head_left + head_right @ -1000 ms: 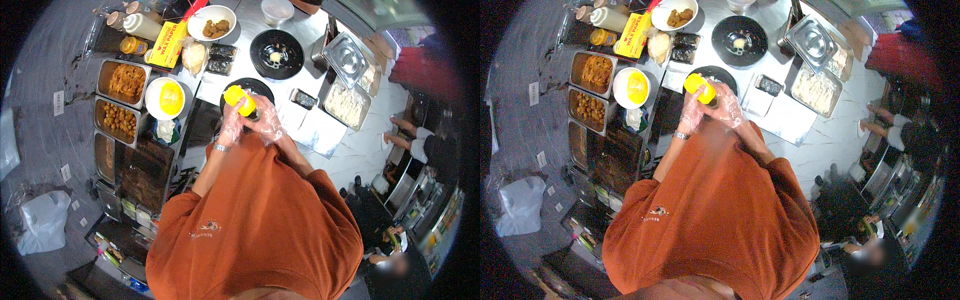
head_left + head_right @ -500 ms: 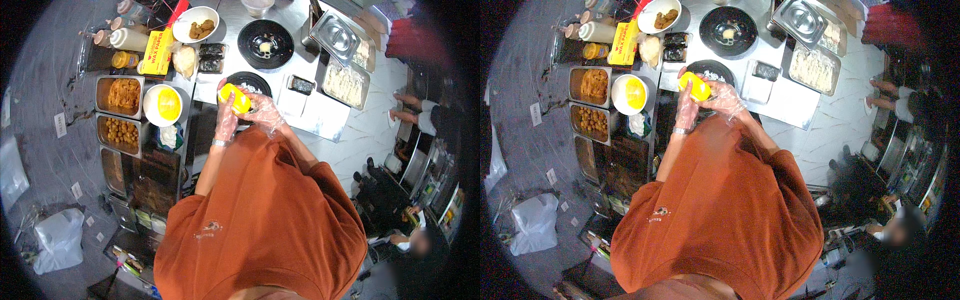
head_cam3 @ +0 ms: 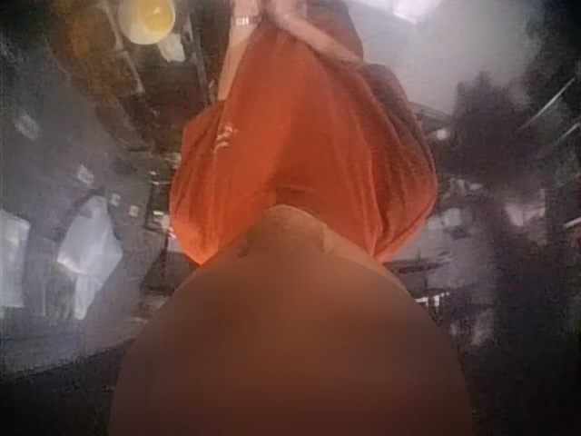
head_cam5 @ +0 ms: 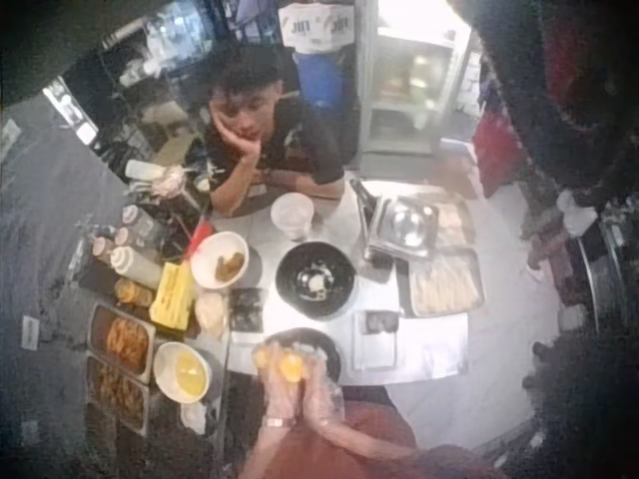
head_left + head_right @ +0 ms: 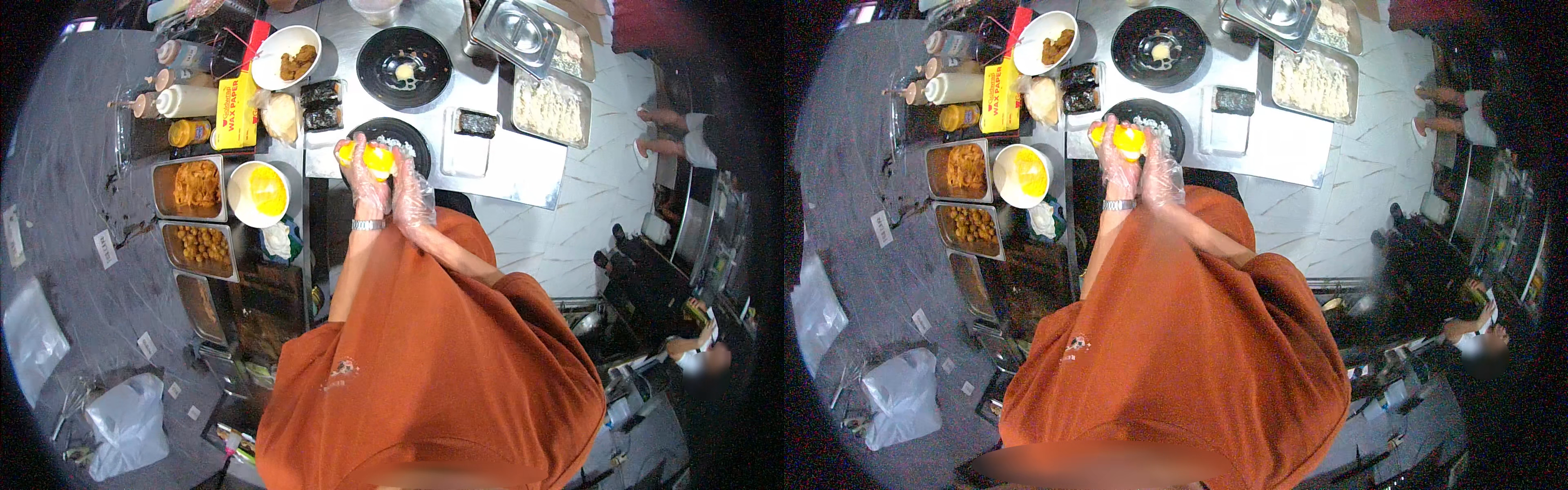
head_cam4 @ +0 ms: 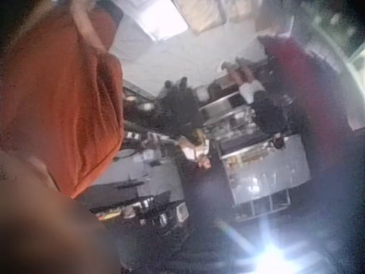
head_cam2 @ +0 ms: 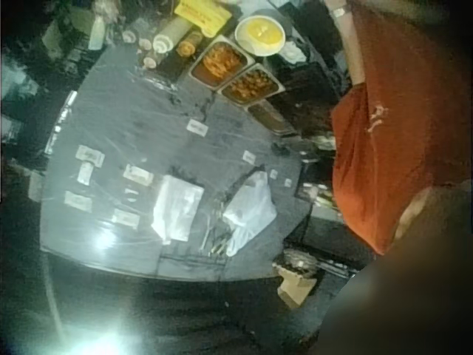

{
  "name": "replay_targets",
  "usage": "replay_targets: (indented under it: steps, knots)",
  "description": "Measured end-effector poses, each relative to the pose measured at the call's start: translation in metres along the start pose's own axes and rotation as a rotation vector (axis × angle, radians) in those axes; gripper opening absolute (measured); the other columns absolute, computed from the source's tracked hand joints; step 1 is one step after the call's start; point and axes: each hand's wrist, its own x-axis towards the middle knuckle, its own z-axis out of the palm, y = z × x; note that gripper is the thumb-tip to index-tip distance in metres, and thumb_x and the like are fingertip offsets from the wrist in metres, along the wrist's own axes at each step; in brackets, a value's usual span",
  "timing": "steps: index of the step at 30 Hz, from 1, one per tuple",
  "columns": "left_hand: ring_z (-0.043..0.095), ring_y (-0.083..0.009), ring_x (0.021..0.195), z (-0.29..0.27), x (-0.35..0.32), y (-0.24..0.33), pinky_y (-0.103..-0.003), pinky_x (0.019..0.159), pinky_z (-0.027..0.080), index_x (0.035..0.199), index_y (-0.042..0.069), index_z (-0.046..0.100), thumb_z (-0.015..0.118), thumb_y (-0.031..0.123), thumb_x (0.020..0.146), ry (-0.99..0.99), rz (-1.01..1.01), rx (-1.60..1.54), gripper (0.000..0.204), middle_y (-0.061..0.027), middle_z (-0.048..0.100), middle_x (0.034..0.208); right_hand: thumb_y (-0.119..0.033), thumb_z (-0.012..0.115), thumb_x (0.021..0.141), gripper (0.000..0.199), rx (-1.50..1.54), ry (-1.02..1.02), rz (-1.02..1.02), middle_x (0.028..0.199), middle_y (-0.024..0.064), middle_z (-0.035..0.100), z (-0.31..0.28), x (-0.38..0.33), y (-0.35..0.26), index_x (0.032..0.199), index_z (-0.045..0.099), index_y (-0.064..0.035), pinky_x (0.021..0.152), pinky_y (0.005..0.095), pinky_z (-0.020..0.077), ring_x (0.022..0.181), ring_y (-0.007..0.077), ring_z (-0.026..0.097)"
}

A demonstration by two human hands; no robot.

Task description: The person assembles sushi rolls by spreading rice on nori, adding fillings, and rolling the sheet. They repeat the process with different fillings, including a yellow item, and wrap the finished rolls in plastic.

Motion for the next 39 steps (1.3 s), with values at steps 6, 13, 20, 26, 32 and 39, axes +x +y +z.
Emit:
replay_targets:
  steps: [6,13,20,26,32,39]
  knots:
    - [0.061,-0.0212,0.071,0.004,0.007,-0.007,-0.037,0.063,0.056,0.114,0.020,0.041,0.073,0.005,0.090,0.024,0.001,0.058,0.043,-0.0073,0.057,0.084,-0.051,0.023,0.112,0.066,0.310,-0.055,-0.036,0.152,0.0055,0.044,0.016,0.015,0.028,0.163,0.020,-0.0101,0.120,0.0318,0.0261,0.138,0.0194,0.041]
    - [0.062,-0.0205,0.076,0.002,-0.005,0.011,-0.039,0.069,0.058,0.108,0.019,0.046,0.069,0.001,0.090,-0.076,-0.078,-0.134,0.035,-0.0055,0.059,0.089,-0.064,0.016,0.106,0.082,0.184,0.024,-0.131,0.162,0.0152,0.033,0.010,0.012,0.012,0.156,0.033,-0.0019,0.125,0.0378,0.0199,0.149,0.0258,0.031]
    - [0.061,-0.0240,0.093,-0.001,-0.011,0.002,-0.038,0.081,0.058,0.114,0.019,0.048,0.067,-0.008,0.082,-0.207,-0.050,-0.060,0.046,-0.0070,0.059,0.104,-0.076,0.020,0.100,0.091,0.376,0.033,-0.248,0.137,0.0157,0.060,0.014,0.071,0.027,0.136,0.057,-0.0020,0.112,0.0425,0.0381,0.128,0.0265,0.054]
    - [0.063,-0.0236,0.086,0.004,-0.032,0.009,-0.037,0.075,0.058,0.115,0.019,0.047,0.063,-0.011,0.083,-0.242,-0.175,-0.202,0.047,-0.0064,0.058,0.107,-0.083,0.015,0.095,0.097,0.352,0.090,-0.241,0.133,0.0098,0.060,0.003,0.078,0.025,0.133,0.058,-0.0053,0.109,0.0451,0.0365,0.122,0.0240,0.053]
    - [0.064,-0.0240,0.087,0.010,-0.041,0.018,-0.037,0.077,0.058,0.119,0.017,0.048,0.064,-0.005,0.088,-0.243,-0.167,-0.182,0.041,-0.0065,0.060,0.103,-0.083,0.018,0.095,0.101,0.340,0.221,-0.340,0.133,0.0165,0.061,-0.003,0.097,0.033,0.132,0.057,0.0024,0.112,0.0478,0.0359,0.119,0.0284,0.055]
    - [0.063,-0.0263,0.081,-0.010,-0.017,0.003,-0.037,0.071,0.056,0.117,0.018,0.048,0.065,-0.003,0.089,-0.365,-0.164,-0.178,0.039,-0.0079,0.058,0.101,-0.081,0.022,0.096,0.094,0.319,0.145,-0.250,0.133,0.0165,0.059,-0.005,0.117,0.033,0.133,0.058,-0.0024,0.113,0.0465,0.0343,0.120,0.0289,0.055]
